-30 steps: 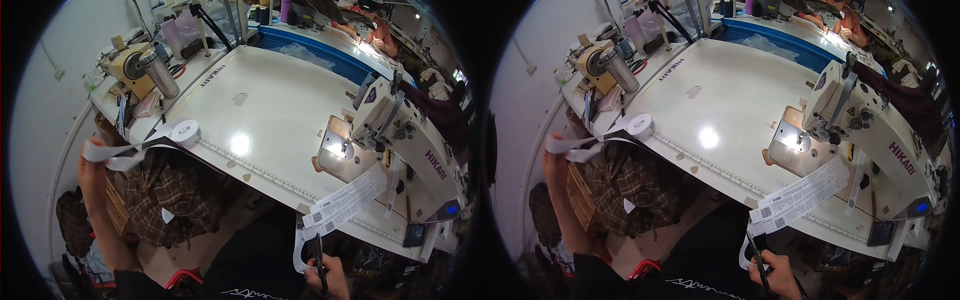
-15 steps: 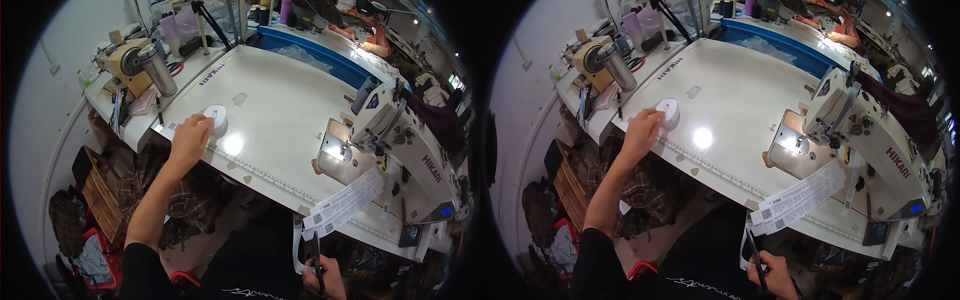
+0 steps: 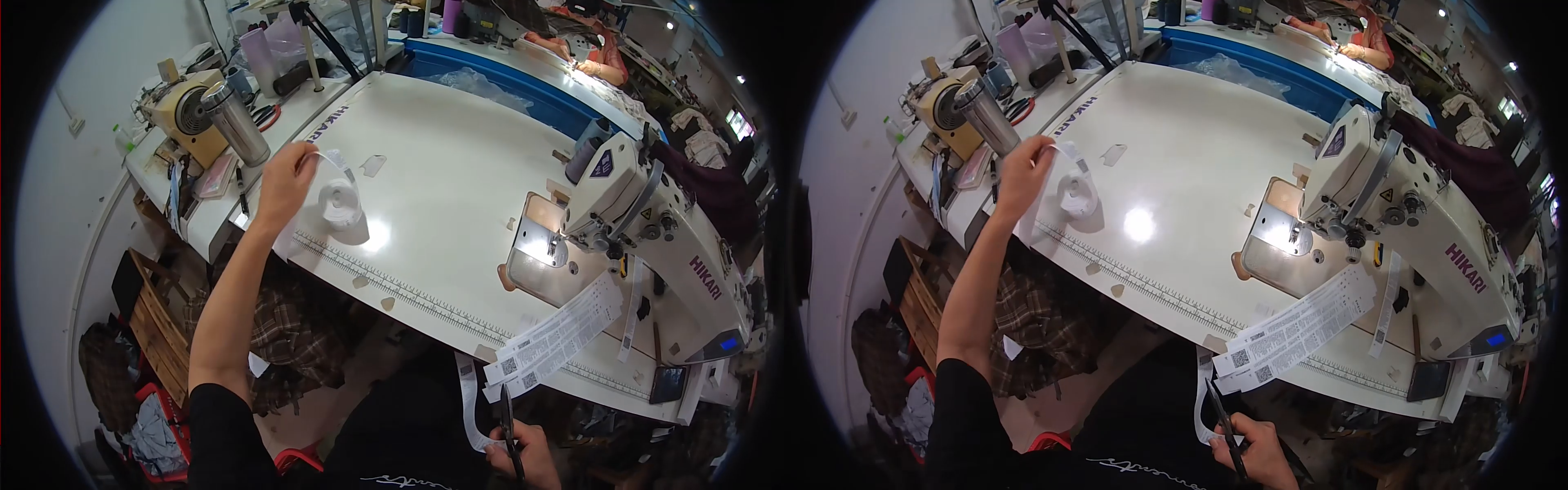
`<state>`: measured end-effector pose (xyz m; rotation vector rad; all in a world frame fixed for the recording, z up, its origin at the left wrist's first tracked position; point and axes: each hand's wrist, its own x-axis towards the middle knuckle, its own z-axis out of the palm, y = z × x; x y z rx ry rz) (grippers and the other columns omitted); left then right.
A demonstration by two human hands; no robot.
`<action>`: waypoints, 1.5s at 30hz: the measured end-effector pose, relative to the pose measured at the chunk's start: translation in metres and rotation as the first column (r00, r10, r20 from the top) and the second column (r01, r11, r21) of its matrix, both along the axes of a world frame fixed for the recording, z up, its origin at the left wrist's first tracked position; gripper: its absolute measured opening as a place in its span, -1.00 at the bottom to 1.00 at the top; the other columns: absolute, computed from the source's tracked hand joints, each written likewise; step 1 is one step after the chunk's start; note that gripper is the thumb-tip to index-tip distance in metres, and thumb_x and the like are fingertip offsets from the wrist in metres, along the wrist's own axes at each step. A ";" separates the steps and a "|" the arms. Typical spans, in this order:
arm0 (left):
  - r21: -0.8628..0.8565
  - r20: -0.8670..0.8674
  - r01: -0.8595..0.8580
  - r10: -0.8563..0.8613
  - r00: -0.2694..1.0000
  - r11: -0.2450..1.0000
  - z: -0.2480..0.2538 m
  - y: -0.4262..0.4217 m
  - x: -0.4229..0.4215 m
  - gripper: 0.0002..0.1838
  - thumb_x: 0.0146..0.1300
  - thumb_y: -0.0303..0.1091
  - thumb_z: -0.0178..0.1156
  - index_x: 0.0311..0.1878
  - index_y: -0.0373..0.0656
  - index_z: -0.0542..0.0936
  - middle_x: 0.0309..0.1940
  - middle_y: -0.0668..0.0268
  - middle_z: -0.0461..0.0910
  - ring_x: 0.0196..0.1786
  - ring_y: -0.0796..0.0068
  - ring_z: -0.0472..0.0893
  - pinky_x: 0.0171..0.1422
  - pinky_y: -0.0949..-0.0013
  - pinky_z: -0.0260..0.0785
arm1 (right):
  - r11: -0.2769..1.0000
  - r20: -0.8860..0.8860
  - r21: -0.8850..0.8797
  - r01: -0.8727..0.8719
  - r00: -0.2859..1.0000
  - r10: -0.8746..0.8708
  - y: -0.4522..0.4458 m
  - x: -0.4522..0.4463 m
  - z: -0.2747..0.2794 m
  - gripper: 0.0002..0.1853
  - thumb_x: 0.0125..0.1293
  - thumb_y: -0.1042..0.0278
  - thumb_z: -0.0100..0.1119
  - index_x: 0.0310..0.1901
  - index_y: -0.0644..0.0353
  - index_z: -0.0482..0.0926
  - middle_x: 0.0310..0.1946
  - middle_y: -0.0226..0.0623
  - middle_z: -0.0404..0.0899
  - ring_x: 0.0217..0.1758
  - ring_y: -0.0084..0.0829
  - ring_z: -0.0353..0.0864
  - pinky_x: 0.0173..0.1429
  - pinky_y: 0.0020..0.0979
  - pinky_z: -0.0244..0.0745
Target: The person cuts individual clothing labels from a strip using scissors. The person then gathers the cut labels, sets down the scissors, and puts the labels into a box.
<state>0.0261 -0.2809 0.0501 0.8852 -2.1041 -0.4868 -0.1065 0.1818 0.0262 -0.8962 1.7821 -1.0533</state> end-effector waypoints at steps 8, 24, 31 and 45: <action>-0.055 -0.300 -0.103 0.082 0.950 0.993 0.043 0.071 0.098 -0.85 0.30 -0.54 0.05 -0.10 -0.29 0.53 -0.29 0.38 0.53 -0.18 0.64 0.48 -0.04 0.53 0.33 | 1.000 0.016 -0.015 0.003 1.000 -0.003 0.006 -0.003 -0.003 -0.80 0.14 0.30 0.25 -0.39 0.24 0.48 -0.60 -0.52 0.37 -0.50 -0.68 0.29 -0.45 -0.54 0.25; 0.427 -0.549 0.159 0.116 0.828 0.890 0.062 0.012 0.080 -0.73 0.46 -0.32 -0.14 0.03 -0.20 0.49 -0.33 0.37 0.55 -0.34 0.66 0.52 -0.35 0.59 0.33 | 0.999 0.088 0.020 -0.046 0.995 0.044 0.000 0.007 0.008 -0.80 0.03 0.41 0.34 -0.39 0.31 0.52 -0.62 -0.41 0.53 -0.55 -0.68 0.50 -0.49 -0.59 0.35; 0.018 -0.743 0.601 -0.392 0.543 0.799 0.144 0.068 0.111 -0.63 0.45 -0.29 -0.14 0.23 -0.26 0.31 -0.22 0.25 0.52 -0.41 0.58 0.54 -0.33 0.53 0.45 | 0.999 0.131 0.042 0.004 0.991 -0.009 0.010 0.004 0.001 -0.79 0.02 0.36 0.35 -0.38 0.28 0.54 -0.62 -0.44 0.56 -0.56 -0.69 0.49 -0.46 -0.63 0.31; 0.891 0.342 0.252 -0.924 0.172 0.377 -0.053 0.204 0.223 -0.63 0.23 -0.43 0.06 0.13 0.02 0.49 -0.12 0.18 0.63 -0.13 0.10 0.62 0.02 0.18 0.45 | 0.996 0.057 -0.056 -0.069 0.996 0.073 -0.001 0.003 0.002 -0.80 0.03 0.40 0.33 -0.40 0.28 0.51 -0.64 -0.41 0.50 -0.58 -0.72 0.44 -0.52 -0.61 0.31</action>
